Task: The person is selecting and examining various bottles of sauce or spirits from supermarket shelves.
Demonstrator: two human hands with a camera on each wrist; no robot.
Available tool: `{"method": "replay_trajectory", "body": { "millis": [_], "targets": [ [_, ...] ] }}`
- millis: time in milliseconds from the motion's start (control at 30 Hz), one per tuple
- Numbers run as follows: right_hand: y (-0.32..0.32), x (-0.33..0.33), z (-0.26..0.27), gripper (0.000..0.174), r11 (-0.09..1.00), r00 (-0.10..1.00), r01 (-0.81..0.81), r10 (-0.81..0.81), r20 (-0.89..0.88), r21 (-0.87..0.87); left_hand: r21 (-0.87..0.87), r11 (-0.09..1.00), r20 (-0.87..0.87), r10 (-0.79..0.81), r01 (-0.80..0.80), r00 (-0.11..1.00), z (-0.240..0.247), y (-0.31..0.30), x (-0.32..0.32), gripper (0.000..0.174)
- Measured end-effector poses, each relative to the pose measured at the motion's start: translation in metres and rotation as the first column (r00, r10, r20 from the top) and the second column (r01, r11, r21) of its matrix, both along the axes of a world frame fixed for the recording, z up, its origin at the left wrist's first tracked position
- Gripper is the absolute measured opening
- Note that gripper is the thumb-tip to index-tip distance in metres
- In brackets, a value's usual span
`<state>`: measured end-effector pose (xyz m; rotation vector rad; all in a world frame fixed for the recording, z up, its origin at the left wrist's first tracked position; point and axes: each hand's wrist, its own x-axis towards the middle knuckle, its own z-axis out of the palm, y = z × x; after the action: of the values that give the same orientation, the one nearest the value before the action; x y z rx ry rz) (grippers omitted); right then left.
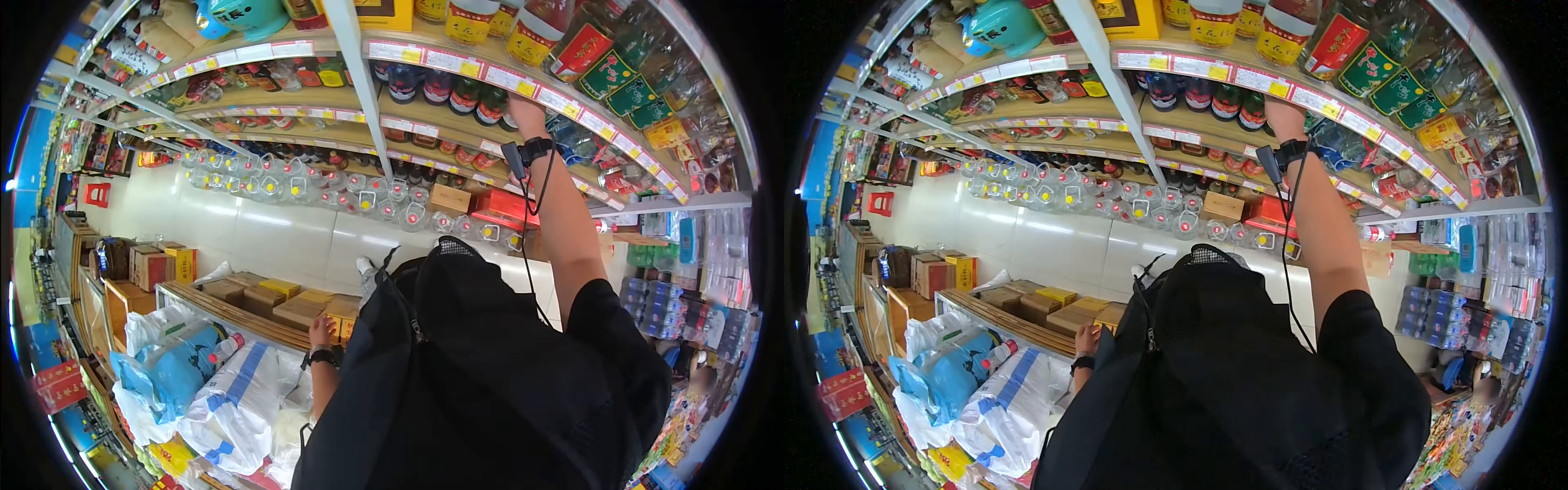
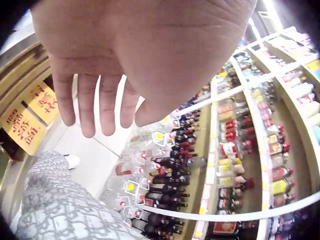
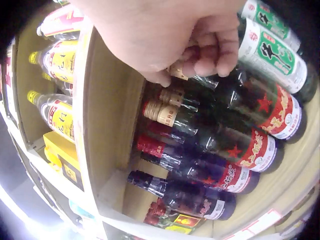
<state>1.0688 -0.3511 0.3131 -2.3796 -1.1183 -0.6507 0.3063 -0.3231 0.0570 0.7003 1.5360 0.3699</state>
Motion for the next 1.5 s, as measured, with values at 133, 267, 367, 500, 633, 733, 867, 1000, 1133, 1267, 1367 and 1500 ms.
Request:
{"method": "replay_trajectory", "body": {
  "millis": [133,267,367,500,633,733,867,1000,1133,1267,1367,1500],
  "targets": [
    [0.005,0.003,0.0,0.035,0.998,0.979,0.061,-0.054,-0.196,0.029,0.298,0.837,-0.244,-0.398,0.459,0.884,0.03,0.005,0.046,0.031],
    [0.003,0.005,-0.003,0.036,0.996,0.973,0.002,0.019,-0.228,0.093,0.364,0.898,0.159,-0.32,0.246,0.934,0.181,0.006,0.154,0.03],
    [-0.005,-0.017,0.009,0.034,0.948,0.989,-0.117,0.138,-0.053,0.295,0.355,0.926,0.283,-0.238,0.13,0.929,0.275,-0.001,0.206,0.036],
    [-0.028,-0.065,0.037,0.03,0.935,0.838,-0.074,0.247,-0.487,0.346,0.334,0.942,0.757,-0.241,-0.042,0.607,0.321,-0.001,0.241,0.037],
    [-0.049,-0.081,0.025,0.028,0.894,0.786,-0.141,0.362,-0.501,0.426,0.132,0.989,0.916,-0.096,-0.068,0.389,0.308,0.009,0.272,0.035],
    [-0.069,-0.092,0.031,0.027,0.848,0.727,-0.146,0.441,-0.527,0.509,-0.081,0.987,0.964,0.113,-0.139,0.24,0.271,0.016,0.282,0.036],
    [-0.089,-0.124,0.059,0.028,0.817,0.784,-0.33,0.516,-0.345,0.472,-0.286,0.951,0.904,0.308,-0.118,0.295,0.213,0.003,0.303,0.044],
    [-0.09,-0.157,0.091,0.026,0.707,0.395,-0.204,0.692,-0.604,0.677,-0.285,0.955,0.885,0.295,-0.081,0.36,0.225,-0.003,0.322,0.039],
    [-0.074,-0.196,0.12,0.02,0.722,-0.033,-0.304,0.644,-0.764,0.622,-0.165,0.986,0.889,0.142,0.015,0.435,0.249,-0.002,0.332,0.056],
    [-0.05,-0.229,0.111,0.018,0.671,-0.223,-0.401,0.588,-0.777,0.623,-0.016,0.983,0.879,-0.072,0.182,0.471,0.254,-0.002,0.331,0.059],
    [-0.039,-0.237,0.113,0.019,0.674,-0.241,-0.411,0.568,-0.787,0.613,-0.06,0.981,0.856,-0.044,0.184,0.515,0.248,-0.005,0.323,0.054],
    [-0.031,-0.226,0.104,0.019,0.671,-0.379,-0.409,0.491,-0.784,0.618,-0.136,0.964,0.831,-0.014,0.227,0.556,0.233,-0.005,0.312,0.049]
  ]
}}
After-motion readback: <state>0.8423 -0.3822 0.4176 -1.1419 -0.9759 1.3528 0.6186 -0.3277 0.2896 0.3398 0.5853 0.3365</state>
